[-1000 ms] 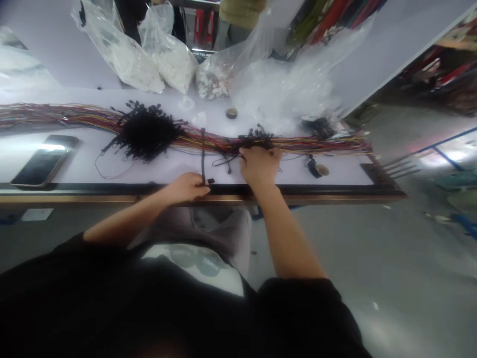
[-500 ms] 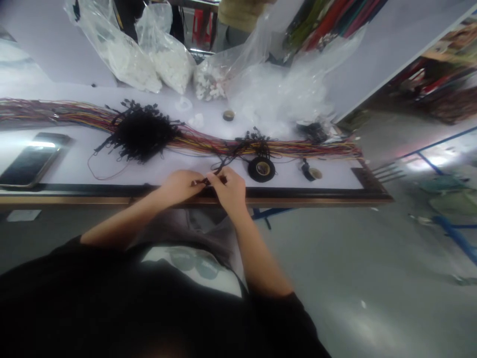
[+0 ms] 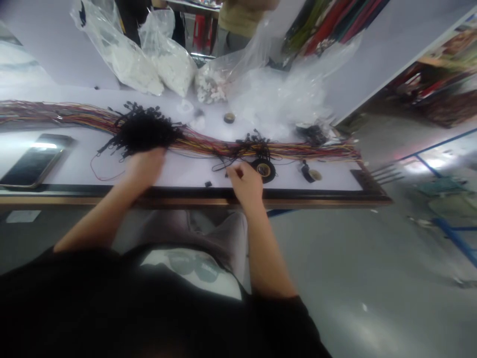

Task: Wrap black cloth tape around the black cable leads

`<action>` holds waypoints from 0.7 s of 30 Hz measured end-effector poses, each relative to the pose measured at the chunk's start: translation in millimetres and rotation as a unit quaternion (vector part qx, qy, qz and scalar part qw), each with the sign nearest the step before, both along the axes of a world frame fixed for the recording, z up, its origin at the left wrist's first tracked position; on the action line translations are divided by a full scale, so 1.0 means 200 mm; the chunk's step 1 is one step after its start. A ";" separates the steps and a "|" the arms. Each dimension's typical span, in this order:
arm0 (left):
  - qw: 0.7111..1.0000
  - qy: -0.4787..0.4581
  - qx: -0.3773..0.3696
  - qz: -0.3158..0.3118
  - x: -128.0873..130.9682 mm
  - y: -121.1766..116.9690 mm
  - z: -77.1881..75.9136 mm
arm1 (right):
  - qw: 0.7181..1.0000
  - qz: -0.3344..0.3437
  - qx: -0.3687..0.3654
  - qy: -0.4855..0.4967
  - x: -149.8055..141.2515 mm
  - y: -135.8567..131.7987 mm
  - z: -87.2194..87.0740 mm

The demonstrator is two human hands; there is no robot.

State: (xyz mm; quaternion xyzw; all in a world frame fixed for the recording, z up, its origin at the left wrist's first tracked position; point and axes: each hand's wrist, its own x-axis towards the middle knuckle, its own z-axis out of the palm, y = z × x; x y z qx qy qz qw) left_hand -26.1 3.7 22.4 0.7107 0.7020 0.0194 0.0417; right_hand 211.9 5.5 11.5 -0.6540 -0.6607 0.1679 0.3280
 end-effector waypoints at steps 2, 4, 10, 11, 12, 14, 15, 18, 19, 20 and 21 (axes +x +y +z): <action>0.996 -0.008 0.020 0.087 -0.12 0.06 0.04 | 0.994 -0.033 -0.018 -0.104 0.01 0.06 -0.01; 0.993 -0.006 0.018 0.116 -0.21 0.10 0.08 | 0.982 -0.024 -0.043 -0.183 -0.01 0.11 -0.04; 0.981 -0.040 0.120 0.146 -0.24 0.07 0.09 | 0.978 -0.040 -0.033 -0.200 -0.05 0.14 -0.12; 0.977 -0.069 0.150 0.133 -0.21 0.06 0.08 | 0.981 -0.043 -0.019 -0.188 -0.04 0.13 -0.12; 0.975 -0.102 0.166 0.107 -0.19 0.05 0.06 | 0.983 -0.044 -0.002 -0.180 -0.01 0.12 -0.11; 0.971 -0.166 0.168 0.035 -0.12 0.05 0.01 | 0.982 -0.048 0.042 -0.178 0.04 0.10 -0.09; 0.968 -0.186 0.166 -0.002 -0.08 0.05 -0.01 | 0.979 -0.056 0.071 -0.181 0.06 0.09 -0.07; 0.957 -0.223 0.172 -0.065 0.03 0.07 -0.03 | 0.968 -0.075 0.152 -0.187 0.12 0.05 0.01; 0.950 -0.240 0.185 -0.072 0.07 0.07 -0.02 | 0.966 -0.062 0.170 -0.185 0.13 0.04 0.04; 0.941 -0.262 0.202 -0.076 0.10 0.07 0.00 | 0.965 -0.037 0.183 -0.183 0.14 0.02 0.06; 0.929 -0.291 0.215 -0.080 0.14 0.07 0.02 | 0.965 -0.004 0.192 -0.179 0.14 0.00 0.09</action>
